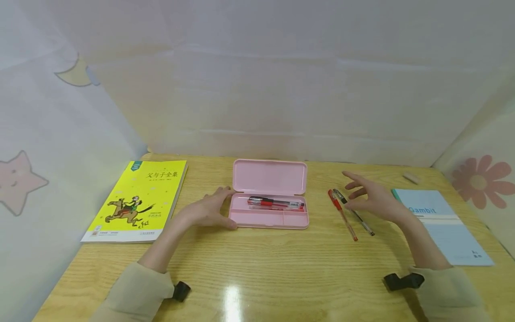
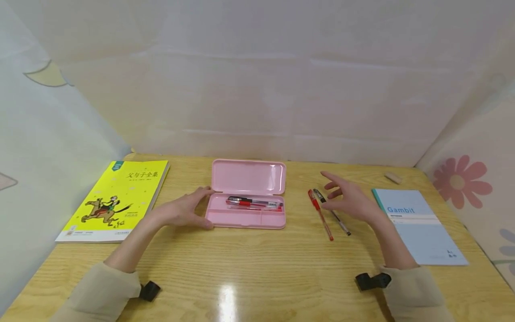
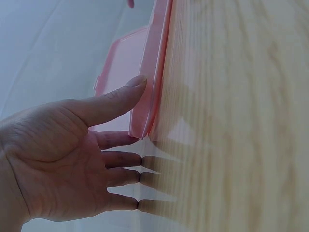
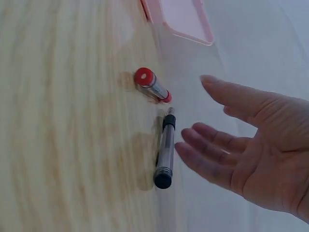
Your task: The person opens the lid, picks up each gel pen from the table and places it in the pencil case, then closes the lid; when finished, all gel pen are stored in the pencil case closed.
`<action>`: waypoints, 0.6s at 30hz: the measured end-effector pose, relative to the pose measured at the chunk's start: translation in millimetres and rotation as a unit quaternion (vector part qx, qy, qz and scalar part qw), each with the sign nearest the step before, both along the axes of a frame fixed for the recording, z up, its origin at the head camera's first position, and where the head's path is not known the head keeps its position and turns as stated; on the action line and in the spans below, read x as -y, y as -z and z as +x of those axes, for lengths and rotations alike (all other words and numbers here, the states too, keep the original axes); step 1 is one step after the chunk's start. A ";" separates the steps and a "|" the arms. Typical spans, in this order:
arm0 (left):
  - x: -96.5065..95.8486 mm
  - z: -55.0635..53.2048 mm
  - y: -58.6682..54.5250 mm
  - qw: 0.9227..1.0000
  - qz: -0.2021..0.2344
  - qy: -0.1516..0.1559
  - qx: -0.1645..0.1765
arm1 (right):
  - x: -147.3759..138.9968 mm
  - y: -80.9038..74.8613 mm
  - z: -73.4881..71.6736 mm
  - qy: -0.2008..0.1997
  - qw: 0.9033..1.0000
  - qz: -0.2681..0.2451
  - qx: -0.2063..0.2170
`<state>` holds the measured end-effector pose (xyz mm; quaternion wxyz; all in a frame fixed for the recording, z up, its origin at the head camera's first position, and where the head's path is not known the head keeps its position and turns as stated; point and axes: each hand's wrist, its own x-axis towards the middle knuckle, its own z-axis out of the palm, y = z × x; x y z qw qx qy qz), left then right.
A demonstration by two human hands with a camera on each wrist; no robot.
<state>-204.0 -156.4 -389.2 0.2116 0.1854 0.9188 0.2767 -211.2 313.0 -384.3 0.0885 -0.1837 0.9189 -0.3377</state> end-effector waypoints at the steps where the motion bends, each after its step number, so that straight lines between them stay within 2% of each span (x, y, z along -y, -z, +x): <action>1: -0.1 -0.1 0.1 1.000 -0.001 0.000 -0.001 | 0.5 0.6 0.4 -0.003 1.000 0.004 0.006; 10: -0.4 -0.9 0.9 1.000 -0.001 0.004 -0.006 | 6.2 5.3 2.6 0.001 0.998 0.035 0.055; 18: -0.8 -0.5 -0.4 1.000 -0.003 0.001 -0.002 | 10.4 6.0 0.8 0.002 0.997 0.058 0.059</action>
